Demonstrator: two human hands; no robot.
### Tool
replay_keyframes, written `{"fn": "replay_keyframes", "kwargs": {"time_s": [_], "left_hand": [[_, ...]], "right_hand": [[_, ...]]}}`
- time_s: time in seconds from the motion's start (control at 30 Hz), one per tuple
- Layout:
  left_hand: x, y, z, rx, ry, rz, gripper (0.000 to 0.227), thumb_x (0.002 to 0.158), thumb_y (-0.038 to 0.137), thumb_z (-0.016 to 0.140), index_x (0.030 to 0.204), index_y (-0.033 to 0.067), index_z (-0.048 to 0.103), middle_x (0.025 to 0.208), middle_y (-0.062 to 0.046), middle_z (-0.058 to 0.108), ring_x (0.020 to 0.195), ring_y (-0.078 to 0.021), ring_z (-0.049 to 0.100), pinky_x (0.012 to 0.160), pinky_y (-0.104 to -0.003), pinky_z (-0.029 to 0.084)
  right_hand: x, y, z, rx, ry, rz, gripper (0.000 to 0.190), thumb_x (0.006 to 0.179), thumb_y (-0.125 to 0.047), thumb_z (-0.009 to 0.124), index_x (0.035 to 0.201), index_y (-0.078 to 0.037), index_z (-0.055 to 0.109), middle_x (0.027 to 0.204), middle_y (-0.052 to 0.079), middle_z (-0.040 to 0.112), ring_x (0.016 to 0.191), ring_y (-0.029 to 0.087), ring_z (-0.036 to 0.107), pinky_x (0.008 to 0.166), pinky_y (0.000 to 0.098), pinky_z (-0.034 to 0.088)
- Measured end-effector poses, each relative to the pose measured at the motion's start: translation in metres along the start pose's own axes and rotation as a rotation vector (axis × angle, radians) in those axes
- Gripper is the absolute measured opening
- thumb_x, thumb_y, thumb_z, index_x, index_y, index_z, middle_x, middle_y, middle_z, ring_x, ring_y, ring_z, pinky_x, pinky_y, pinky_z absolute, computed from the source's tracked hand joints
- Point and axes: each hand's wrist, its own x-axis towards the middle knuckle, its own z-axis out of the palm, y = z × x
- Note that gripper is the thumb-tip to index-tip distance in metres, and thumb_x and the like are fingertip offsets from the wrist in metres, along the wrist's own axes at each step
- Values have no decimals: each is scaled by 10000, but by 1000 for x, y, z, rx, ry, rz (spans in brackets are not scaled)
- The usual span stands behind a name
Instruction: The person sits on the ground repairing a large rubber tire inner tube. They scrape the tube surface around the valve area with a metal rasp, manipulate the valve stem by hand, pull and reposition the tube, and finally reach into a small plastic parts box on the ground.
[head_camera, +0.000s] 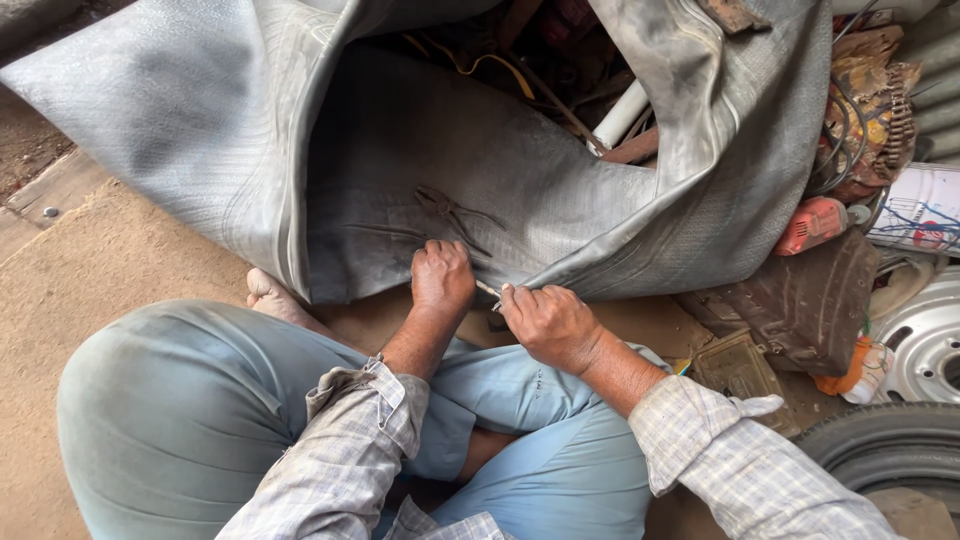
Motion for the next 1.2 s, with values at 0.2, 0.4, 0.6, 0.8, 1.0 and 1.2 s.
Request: {"fn": "replay_keyframes", "kwargs": {"time_s": [0.2,0.4,0.6,0.8,1.0,1.2], "left_hand": [[-1,3,-2,13,-23,10,147,857,185,593,881,67,677,834,-115,687,838,-245,646,649,-383,520],[0,2,-7,37,-73,23,180,863,209,587,892,56,678,835,-116,683,841,-242,640,646,-386,520],[0,0,-7,25,-78,23,191,856,215,590,898,50,677,839,-115,678,847,-243,632,651,-388,516],[-2,2,-4,17,-50,30,177,848,211,596,885,56,672,835,-116,675,847,-246,630,640,-387,516],[-2,1,-1,12,-40,17,169,835,216,607,874,63,667,828,-108,673,843,-243,629,616,-385,520],[1,2,-2,13,-89,5,168,836,219,609,877,67,667,828,-100,675,838,-237,627,571,-392,524]], "right_hand": [[-5,-2,10,-18,-25,30,193,923,-84,633,1040,61,685,688,34,592,508,114,580,476,276,505],[-7,-5,18,17,-86,66,209,921,-91,629,1051,66,678,676,40,605,496,115,599,467,286,517],[-4,-7,20,-32,-161,76,286,875,-90,602,1107,66,664,694,44,620,508,125,623,469,290,530],[0,-10,17,-106,-222,35,279,856,-97,591,1079,60,650,673,36,599,486,121,612,448,298,528],[3,-11,21,-46,-223,84,239,847,-79,589,1041,53,633,674,45,595,490,133,614,449,308,529],[2,-12,27,-13,-237,128,236,842,-49,595,1047,63,633,675,70,612,480,143,628,431,309,535]]}}
